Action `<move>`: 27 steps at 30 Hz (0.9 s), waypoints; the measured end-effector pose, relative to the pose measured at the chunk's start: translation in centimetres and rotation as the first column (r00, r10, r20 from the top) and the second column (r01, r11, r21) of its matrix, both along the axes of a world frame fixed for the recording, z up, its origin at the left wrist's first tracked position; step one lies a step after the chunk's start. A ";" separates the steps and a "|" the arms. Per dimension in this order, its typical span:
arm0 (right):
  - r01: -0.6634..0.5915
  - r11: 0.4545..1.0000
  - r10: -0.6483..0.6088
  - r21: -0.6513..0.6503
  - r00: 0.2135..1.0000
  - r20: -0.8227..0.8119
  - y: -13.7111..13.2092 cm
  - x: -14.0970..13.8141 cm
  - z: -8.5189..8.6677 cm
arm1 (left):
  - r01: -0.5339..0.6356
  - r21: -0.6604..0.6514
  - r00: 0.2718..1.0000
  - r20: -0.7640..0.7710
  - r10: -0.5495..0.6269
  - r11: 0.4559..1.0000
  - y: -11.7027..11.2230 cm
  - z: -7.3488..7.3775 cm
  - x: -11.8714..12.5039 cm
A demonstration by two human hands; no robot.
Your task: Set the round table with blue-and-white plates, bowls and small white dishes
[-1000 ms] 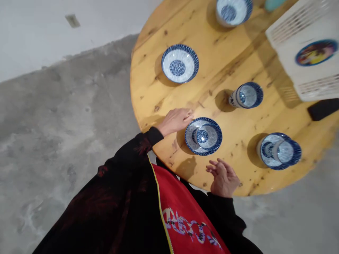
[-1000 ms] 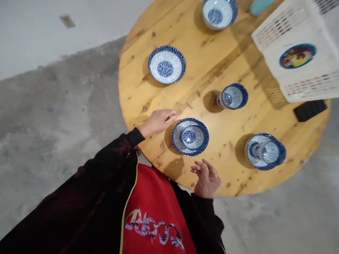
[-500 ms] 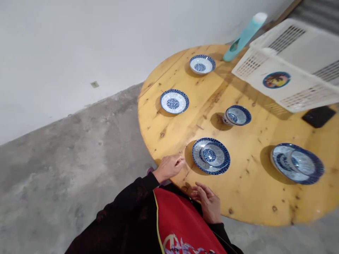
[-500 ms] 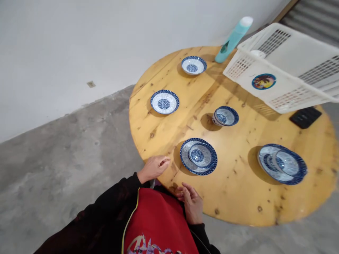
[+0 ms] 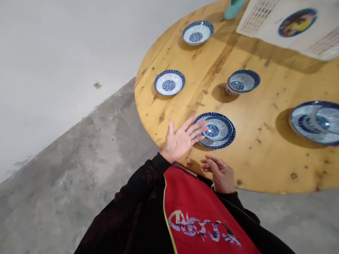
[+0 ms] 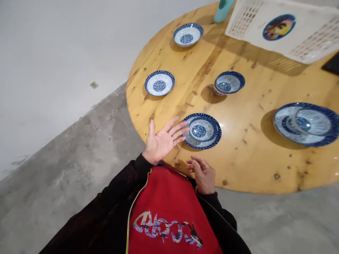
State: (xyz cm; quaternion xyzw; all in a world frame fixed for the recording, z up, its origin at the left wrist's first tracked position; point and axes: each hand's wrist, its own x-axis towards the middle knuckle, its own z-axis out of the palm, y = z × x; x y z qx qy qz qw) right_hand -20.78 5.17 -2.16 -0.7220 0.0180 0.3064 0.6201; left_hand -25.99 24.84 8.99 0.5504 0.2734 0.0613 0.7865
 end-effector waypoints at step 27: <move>-0.044 0.905 -0.069 0.423 0.967 0.247 5.4 -1.3 7.3 | 0.116 -0.580 0.939 0.328 0.101 0.806 -6.5 1.1 0.2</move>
